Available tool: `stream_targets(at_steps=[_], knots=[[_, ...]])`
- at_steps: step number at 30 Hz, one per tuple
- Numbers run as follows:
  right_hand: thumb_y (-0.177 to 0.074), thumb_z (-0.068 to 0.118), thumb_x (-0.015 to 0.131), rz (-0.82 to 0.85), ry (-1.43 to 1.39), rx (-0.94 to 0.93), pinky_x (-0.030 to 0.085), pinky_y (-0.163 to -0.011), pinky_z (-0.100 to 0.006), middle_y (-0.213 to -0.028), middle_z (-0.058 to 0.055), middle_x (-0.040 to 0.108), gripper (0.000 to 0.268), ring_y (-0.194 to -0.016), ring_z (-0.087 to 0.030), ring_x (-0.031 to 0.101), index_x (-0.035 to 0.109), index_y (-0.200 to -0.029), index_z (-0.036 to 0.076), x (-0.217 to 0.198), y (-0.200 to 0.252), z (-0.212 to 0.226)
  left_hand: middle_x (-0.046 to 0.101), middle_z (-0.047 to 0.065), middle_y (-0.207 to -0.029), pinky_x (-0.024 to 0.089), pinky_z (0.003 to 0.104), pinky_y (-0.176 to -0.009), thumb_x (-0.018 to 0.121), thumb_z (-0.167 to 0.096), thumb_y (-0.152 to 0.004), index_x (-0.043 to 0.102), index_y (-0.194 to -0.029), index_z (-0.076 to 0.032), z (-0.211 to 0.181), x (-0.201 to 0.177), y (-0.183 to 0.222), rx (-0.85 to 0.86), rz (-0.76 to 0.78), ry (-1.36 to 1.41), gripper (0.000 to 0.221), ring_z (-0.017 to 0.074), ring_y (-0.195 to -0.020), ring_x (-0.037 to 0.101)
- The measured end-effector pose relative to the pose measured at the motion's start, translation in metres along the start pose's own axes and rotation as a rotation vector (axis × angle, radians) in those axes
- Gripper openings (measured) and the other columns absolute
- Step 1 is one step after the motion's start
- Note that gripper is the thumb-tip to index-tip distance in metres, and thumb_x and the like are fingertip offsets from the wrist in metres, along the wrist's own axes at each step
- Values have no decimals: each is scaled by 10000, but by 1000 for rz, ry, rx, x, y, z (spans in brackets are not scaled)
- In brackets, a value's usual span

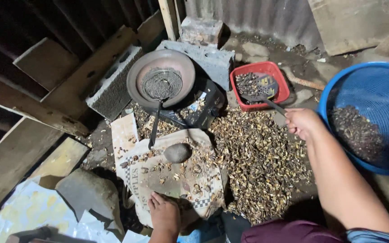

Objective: Cracking nuts with a stone and flattening small dough discs with a wooden mallet

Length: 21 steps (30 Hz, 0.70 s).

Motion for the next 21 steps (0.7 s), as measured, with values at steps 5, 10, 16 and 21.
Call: stream_targets(at_steps=[5, 10, 16, 21], knots=[[-1017, 31, 503, -52, -10, -64, 291, -388, -239, -808, -69, 562, 333, -490, -83, 366, 586, -1337, -9, -19, 10, -10, 283, 524, -1492, 220, 632, -1200, 456, -264, -913, 600, -1233, 91, 3, 29, -12, -17, -132, 57, 499, 622, -1406, 329], [-1004, -4, 465, -1, -62, -92, 307, -429, -241, -759, -73, 547, 343, -504, -89, 364, 587, -1322, -45, -21, 19, -16, 216, 529, -1526, 171, 620, -1215, 501, -262, -920, 535, -1304, 132, 4, 9, 0, 28, 7, 28, 552, 609, -1445, 267], [-1024, 38, 477, 24, -84, -109, 282, -425, -232, -793, -75, 528, 386, -519, -83, 355, 553, -1400, -5, -33, 25, -23, 519, 307, -1302, 441, 525, -1038, 486, -244, -961, 592, -1187, 28, 43, -35, 15, -56, -79, 457, 370, 447, -1192, 558], [-1011, 61, 504, 73, -153, -139, 261, -452, -231, -785, -65, 501, 367, -528, -86, 327, 582, -1369, 45, -47, 18, -36, 767, 64, -788, 584, 351, -740, 737, -348, -864, 804, -819, -149, 87, -135, 36, -225, -125, 769, 215, 249, -702, 713]])
Point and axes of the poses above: each hand's wrist, its own y-axis away from the middle knuckle, its own x-axis out of the palm, z = x × y, the point moved 9 cm from there along -y, towards the middle knuckle
